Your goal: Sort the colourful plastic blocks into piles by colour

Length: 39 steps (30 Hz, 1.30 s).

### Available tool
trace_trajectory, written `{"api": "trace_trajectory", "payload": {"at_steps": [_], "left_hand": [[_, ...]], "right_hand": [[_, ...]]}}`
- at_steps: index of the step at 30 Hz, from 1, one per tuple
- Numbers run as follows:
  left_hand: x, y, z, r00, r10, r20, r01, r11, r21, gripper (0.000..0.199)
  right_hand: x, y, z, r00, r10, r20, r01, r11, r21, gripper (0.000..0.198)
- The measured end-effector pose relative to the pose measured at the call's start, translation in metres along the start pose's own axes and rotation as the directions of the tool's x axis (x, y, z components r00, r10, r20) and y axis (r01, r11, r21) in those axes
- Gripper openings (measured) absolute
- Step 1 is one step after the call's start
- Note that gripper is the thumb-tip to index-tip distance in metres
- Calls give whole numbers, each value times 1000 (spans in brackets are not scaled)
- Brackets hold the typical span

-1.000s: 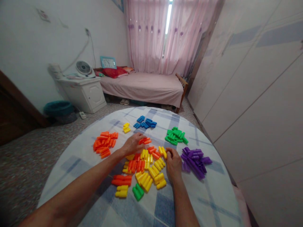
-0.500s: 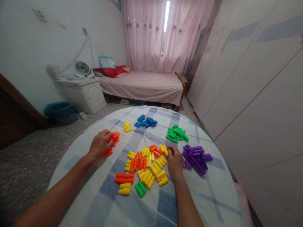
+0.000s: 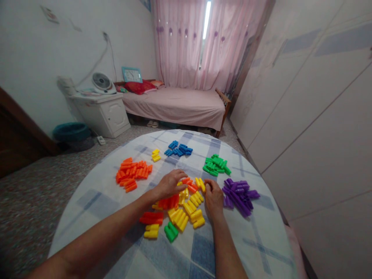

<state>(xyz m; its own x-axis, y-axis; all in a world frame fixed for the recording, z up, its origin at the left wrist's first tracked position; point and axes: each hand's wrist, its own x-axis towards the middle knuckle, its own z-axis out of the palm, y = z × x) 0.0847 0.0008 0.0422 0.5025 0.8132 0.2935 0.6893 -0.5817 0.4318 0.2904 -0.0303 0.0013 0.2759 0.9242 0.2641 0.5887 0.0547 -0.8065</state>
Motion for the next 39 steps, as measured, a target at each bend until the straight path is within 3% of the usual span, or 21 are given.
{"api": "trace_trajectory", "payload": {"at_steps": [6, 12, 18, 23, 28, 31, 34, 39], "left_hand": [[24, 21, 21, 973, -15, 229, -14, 992, 126, 33], [22, 21, 22, 976, -23, 218, -12, 987, 158, 26], [14, 2, 17, 995, -56, 82, 54, 998, 25, 19], [-6, -23, -7, 991, -73, -110, 67, 996, -62, 23], [-51, -60, -48, 923, -113, -369, 168, 979, 120, 25], [-78, -85, -66, 905, -149, -398, 273, 922, 276, 25], [-97, -101, -68, 903, -205, -379, 345, 869, 353, 31], [-105, -97, -60, 914, -192, -358, 333, 859, 389, 41]], "right_hand": [[1, 1, 0, 1000, -13, 5, 13, 1000, 12, 35], [1, 1, 0, 1000, -22, 8, 21, 999, 23, 35], [1, -1, 0, 1000, -14, 8, 14, 1000, 12, 35], [1, -1, 0, 1000, 2, 6, -2, 1000, -2, 34], [1, 2, 1, 1000, -17, 3, 17, 1000, -9, 34], [0, 2, 1, 1000, -13, -3, 13, 1000, -5, 35], [0, 1, 1, 1000, 5, -10, -5, 1000, -7, 35], [0, -1, 1, 1000, -9, -17, 8, 1000, -19, 37]]}}
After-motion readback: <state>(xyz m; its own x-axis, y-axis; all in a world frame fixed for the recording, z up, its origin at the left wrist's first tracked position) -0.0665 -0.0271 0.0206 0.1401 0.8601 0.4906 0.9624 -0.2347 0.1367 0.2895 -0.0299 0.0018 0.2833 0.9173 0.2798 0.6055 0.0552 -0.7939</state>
